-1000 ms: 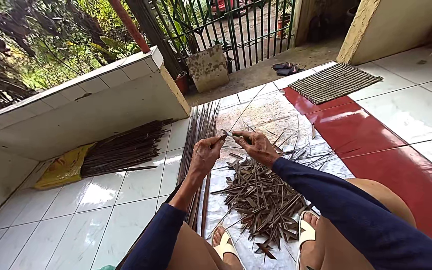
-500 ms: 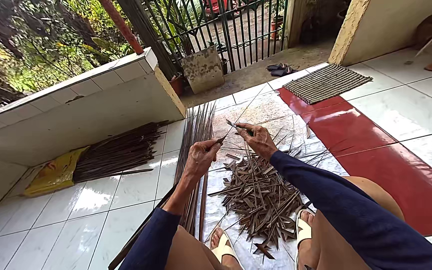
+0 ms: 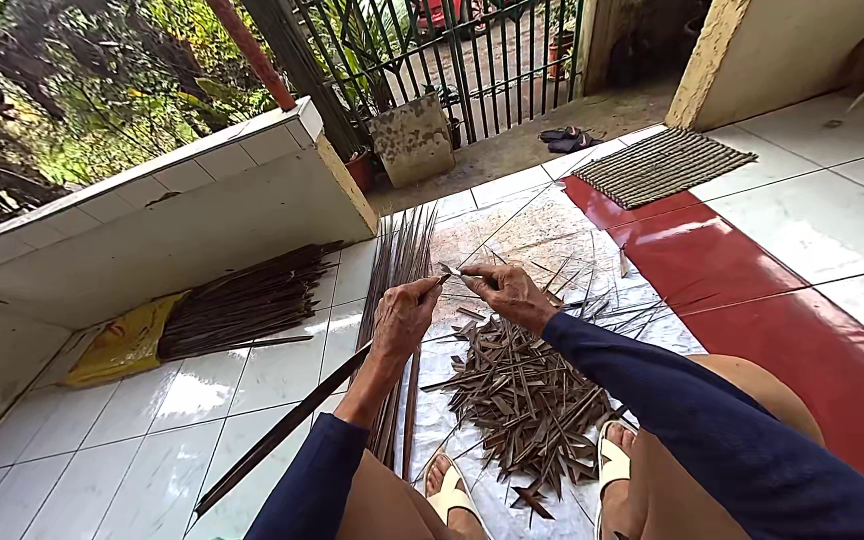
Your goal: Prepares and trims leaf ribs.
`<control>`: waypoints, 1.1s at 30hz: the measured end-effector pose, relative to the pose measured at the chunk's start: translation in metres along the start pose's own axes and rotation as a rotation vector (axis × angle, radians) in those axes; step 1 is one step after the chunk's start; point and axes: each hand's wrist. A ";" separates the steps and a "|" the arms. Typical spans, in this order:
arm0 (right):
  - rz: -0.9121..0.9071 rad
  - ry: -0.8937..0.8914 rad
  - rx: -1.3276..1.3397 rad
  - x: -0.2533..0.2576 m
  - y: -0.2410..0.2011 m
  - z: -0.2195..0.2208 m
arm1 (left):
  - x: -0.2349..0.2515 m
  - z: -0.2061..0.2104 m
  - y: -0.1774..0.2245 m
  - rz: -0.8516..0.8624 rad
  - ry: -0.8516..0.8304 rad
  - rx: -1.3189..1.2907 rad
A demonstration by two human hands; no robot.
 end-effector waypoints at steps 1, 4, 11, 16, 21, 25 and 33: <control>0.001 -0.008 -0.027 0.000 0.000 0.001 | 0.000 0.001 0.000 0.008 0.004 0.004; 0.026 -0.012 -0.095 0.001 -0.001 -0.001 | 0.000 0.002 0.001 0.027 0.012 0.013; 0.063 0.021 -0.152 -0.002 -0.005 -0.001 | 0.000 0.005 0.005 0.049 0.027 0.083; 0.119 0.048 -0.152 0.001 -0.002 -0.004 | 0.000 0.005 0.009 0.039 0.017 0.127; 0.232 0.047 -0.086 0.012 0.025 -0.013 | -0.001 0.002 0.005 0.012 -0.017 0.089; 0.365 0.149 -0.107 0.019 0.040 -0.028 | -0.002 -0.003 0.004 0.000 -0.025 0.061; 0.272 0.379 0.065 0.019 0.033 -0.039 | 0.003 -0.008 0.002 -0.074 -0.070 -0.090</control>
Point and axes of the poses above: each hand's wrist, its own x-axis towards the middle knuckle, its own z-axis out of the palm, y = z × x, and after that the axes turned 5 degrees about -x, right-handed
